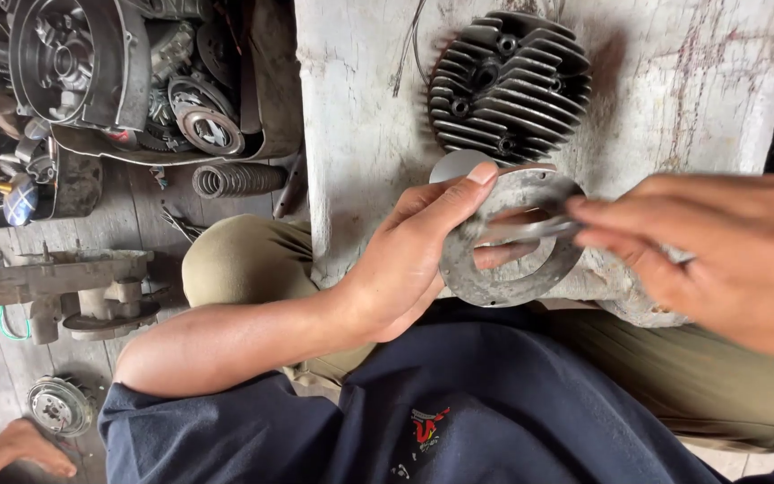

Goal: Cleaning a metal engine component using a small brush to remove debris or carbon buildup.

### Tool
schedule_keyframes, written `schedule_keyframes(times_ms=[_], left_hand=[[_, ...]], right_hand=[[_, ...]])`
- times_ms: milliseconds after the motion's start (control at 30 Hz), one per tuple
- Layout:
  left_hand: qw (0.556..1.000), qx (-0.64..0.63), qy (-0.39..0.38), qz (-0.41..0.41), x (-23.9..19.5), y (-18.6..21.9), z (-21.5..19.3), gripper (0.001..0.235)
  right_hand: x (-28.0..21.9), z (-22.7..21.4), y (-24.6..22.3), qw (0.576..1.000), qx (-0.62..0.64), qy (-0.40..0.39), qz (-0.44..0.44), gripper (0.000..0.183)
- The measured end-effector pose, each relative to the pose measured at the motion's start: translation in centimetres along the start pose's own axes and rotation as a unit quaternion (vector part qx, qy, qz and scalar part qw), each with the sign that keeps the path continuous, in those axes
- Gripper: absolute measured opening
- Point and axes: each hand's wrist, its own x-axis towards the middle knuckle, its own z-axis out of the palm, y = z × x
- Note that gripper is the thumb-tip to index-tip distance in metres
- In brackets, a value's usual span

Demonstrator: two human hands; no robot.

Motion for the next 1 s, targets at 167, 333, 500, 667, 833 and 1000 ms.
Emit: schedule_keyframes(times_ms=[167,333,500,667,833,1000], left_hand=[[1.0,0.0,-0.021,-0.008,-0.2,0.4,0.2,0.033],[0.999,-0.004,0.019,-0.042,-0.2,0.8,0.3,0.036],[1.0,-0.017,-0.023,-0.004,-0.3,1.0,0.5,0.041],[0.999,0.026,0.02,-0.033,-0.4,1.4,1.0,0.044],[0.998,0.016,0.033,-0.059,-0.4,1.7,1.4,0.058],[0.995,0.043,0.057,-0.074,-0.6,2.6,2.5,0.064]], right_hand=[[-0.1,0.6,-0.2,0.999,0.0,0.008,-0.031,0.016],[-0.7,1.7,-0.1,0.997,-0.004,0.006,-0.08,0.016],[0.1,0.9,-1.6,0.999,0.029,0.035,0.001,0.022],[-0.1,0.8,-1.2,0.999,0.026,0.024,-0.01,0.017],[-0.5,1.4,-0.3,0.997,-0.014,-0.009,-0.08,0.012],[0.3,1.9,-1.4,0.998,0.051,0.031,-0.037,0.012]])
